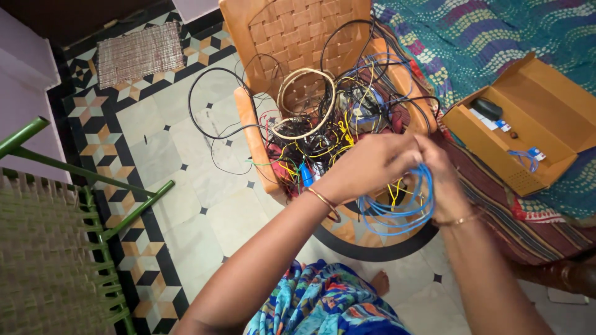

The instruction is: The person untangles a pile of mixed cables on a chair, coils them by hand, and places the coiled bundles into a cardboard box. The person handles blue and beige cables, separating them from the tangle and organizing them into neat loops before storing them.

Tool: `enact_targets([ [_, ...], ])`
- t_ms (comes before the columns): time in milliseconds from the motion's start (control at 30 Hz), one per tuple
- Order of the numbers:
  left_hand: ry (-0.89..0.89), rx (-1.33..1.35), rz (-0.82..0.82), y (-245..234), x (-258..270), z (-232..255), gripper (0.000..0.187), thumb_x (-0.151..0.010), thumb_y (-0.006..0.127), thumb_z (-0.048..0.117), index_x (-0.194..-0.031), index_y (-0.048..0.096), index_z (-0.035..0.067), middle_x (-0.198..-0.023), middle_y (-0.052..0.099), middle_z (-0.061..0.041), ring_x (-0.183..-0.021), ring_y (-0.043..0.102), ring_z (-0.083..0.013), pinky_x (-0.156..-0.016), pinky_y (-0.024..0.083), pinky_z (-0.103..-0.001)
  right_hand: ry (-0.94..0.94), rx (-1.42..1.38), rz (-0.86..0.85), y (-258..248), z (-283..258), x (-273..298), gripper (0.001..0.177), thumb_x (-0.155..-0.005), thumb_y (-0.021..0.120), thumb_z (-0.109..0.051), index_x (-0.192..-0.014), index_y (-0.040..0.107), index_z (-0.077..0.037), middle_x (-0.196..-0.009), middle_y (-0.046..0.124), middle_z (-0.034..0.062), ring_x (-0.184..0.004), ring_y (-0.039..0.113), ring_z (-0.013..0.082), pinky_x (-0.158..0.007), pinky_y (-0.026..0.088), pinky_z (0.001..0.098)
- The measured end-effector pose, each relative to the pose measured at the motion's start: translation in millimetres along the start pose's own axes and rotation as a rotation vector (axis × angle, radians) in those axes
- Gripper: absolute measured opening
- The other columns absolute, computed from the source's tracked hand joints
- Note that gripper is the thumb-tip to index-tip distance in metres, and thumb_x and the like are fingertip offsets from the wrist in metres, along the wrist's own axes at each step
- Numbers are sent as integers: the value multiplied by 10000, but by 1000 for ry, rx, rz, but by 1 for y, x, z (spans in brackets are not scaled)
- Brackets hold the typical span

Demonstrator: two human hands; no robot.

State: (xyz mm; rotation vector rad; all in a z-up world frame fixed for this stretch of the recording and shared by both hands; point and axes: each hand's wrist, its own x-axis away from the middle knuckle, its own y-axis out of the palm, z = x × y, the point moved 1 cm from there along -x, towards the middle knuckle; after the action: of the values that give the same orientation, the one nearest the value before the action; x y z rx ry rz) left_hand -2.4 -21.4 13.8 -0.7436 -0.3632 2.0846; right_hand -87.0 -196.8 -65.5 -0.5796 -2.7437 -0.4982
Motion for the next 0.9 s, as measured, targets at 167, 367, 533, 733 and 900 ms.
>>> enact_targets([
  [167,-361,66,174,-20,-10,-13,347,-991,531,349,-989,705,48,-775,678,-191,-731,702,-357,-709,538,-434,-453,66,130,17,-24,40,201,-1032,665,-137,-1212,618,-60,-1088,670,17,-926,656,90,-793,534,226],
  [367,-392,72,168,-1,-9,-13,393,-987,498,371,-988,711,40,-775,702,-201,-758,706,-388,-714,547,-461,-723,828,275,55,-44,64,302,-873,798,-24,-1146,671,4,-1029,701,79,-874,666,118,-730,542,300],
  [533,-318,-12,55,7,-7,-9,456,-1027,445,388,-932,712,32,-831,708,-213,-814,696,-413,-749,534,-499,-546,458,184,41,-26,51,161,-963,729,-44,-1071,609,-33,-928,685,36,-811,630,81,-700,501,254],
  [733,-204,21,-65,3,2,0,427,-1009,449,397,-985,681,40,-860,731,-178,-834,711,-378,-783,544,-474,-173,-17,103,32,-13,38,80,-948,628,-112,-998,567,-120,-840,628,-21,-641,538,61,-557,435,206],
  [900,-14,-109,-34,7,11,-15,470,-849,704,377,-1103,579,2,-1017,673,-231,-944,672,-418,-828,537,-487,-28,-36,169,29,-13,27,97,-931,644,-139,-952,550,-147,-779,578,-49,-546,492,45,-469,344,207],
])
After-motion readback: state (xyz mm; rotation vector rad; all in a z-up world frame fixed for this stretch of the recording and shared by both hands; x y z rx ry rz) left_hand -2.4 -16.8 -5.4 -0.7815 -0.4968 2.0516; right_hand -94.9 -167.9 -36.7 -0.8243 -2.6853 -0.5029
